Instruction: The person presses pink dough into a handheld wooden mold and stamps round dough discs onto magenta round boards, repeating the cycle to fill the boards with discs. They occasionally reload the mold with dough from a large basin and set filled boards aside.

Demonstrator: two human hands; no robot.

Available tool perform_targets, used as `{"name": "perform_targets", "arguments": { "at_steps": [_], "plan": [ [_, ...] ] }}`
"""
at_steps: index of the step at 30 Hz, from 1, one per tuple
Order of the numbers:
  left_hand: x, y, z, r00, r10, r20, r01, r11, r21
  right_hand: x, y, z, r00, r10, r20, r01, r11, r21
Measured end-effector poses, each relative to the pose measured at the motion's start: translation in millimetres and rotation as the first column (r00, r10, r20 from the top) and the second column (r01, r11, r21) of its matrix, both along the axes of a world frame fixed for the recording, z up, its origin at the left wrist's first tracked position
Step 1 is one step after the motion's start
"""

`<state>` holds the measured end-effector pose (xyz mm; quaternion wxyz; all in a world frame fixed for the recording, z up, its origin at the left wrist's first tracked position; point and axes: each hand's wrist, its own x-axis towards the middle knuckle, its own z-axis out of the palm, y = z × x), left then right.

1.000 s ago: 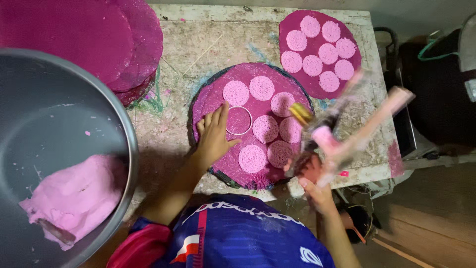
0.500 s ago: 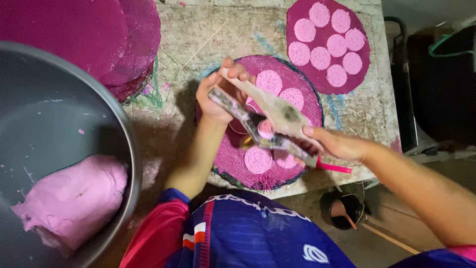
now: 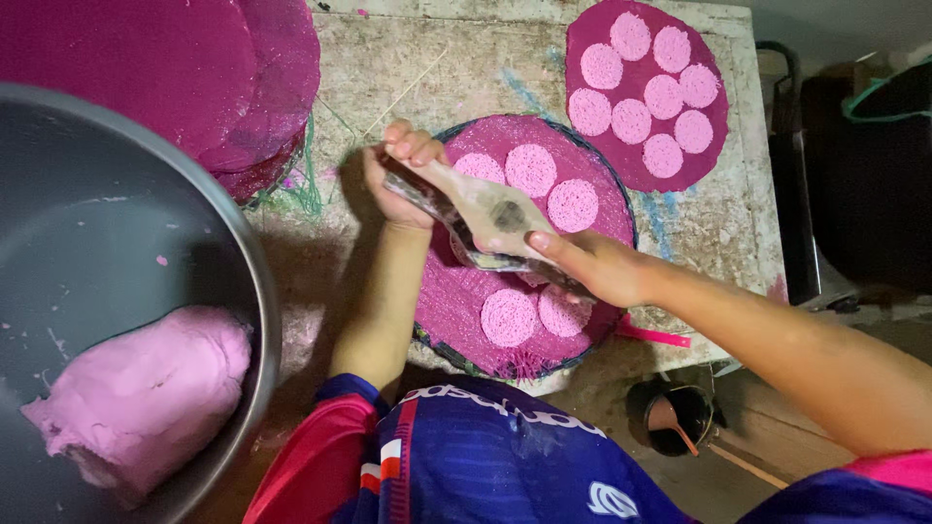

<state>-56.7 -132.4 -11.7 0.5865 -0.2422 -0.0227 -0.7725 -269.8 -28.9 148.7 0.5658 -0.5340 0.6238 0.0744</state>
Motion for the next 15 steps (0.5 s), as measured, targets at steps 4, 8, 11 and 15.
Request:
{"name": "perform_targets", "arguments": {
  "at_steps": [4, 8, 11, 15],
  "plan": [
    [-26.3, -3.7, 2.4, 0.996, -0.009, -0.089, 0.012, 0.999, 0.034, -9.7, -1.7, 5.4, 0.988, 0.028, -0.149, -0.041, 0.995, -0.087],
    [-29.7, -21.3, 13.8, 0.997, -0.068, -0.041, 0.067, 0.997, -0.031, -10.2, -2.7, 3.3, 0.984, -0.029, -0.176, -0.016, 0.967, -0.254],
    [-17.1, -32.8, 20.9, 0.999, -0.044, 0.032, 0.046, 0.995, -0.084, -4.8, -3.5, -9.9, 0.987, -0.034, -0.157, -0.018, 0.948, -0.318],
    [7.0, -37.2, 21.2, 0.993, -0.054, 0.108, 0.065, 0.992, -0.108, 2.9, -1.8, -33.1, 0.996, 0.061, -0.061, -0.081, 0.894, -0.44]
  ]
}}
